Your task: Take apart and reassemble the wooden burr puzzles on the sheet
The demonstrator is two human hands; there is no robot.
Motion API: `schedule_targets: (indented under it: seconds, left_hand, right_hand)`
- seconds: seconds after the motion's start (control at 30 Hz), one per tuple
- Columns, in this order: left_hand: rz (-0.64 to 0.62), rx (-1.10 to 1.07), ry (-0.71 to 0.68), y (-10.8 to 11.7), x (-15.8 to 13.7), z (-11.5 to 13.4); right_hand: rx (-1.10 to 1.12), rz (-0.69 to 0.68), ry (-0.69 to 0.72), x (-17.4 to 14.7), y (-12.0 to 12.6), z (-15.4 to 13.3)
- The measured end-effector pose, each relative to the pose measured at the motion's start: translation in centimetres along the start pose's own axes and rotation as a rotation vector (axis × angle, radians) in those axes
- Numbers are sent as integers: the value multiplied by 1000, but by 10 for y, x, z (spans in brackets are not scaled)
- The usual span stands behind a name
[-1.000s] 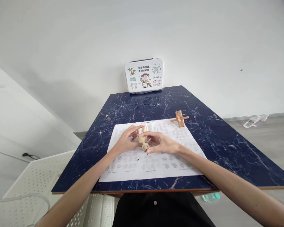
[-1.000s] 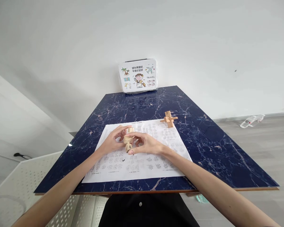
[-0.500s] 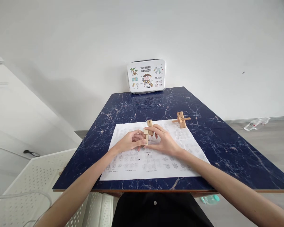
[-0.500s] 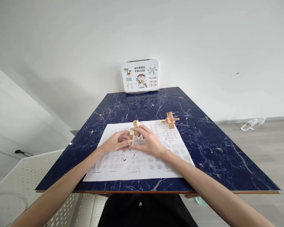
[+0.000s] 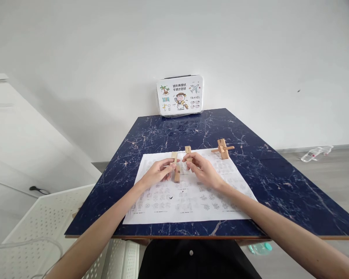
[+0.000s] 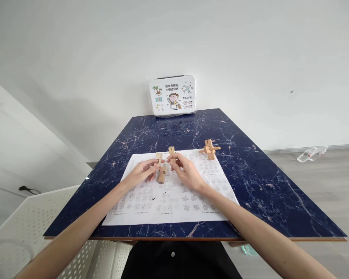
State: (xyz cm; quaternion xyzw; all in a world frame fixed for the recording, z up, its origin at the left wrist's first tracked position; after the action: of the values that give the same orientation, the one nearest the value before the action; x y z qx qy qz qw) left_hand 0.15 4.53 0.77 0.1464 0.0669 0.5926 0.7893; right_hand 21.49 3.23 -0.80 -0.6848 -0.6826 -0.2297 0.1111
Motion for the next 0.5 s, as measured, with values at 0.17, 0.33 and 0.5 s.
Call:
schedule_targets:
  seconds: [0.17,0.33,0.5]
  left_hand:
    - [39,29,-19,2,1,-1]
    - [35,55,-14,1,-1,1]
    - [29,4,20,-1,-3,0]
  right_hand:
    - [156,-77,-63,0,-3,2]
    - [113,-133,-79,-6,-6,-3]
    - [158,-136,-123,-9,-7,-3]
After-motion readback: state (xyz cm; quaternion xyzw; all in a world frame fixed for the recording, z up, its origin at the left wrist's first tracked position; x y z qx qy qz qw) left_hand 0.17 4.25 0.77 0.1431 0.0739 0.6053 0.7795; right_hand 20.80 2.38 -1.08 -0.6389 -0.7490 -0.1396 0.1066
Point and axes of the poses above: each hand's wrist, its own x-axis towards the middle knuckle, its own y-axis out of the back of the hand, z = x × y, the point moved 3 cm from there along x, towards the middle knuckle, and after that the axes turned 15 degrees about z, right-handed, at the moved point
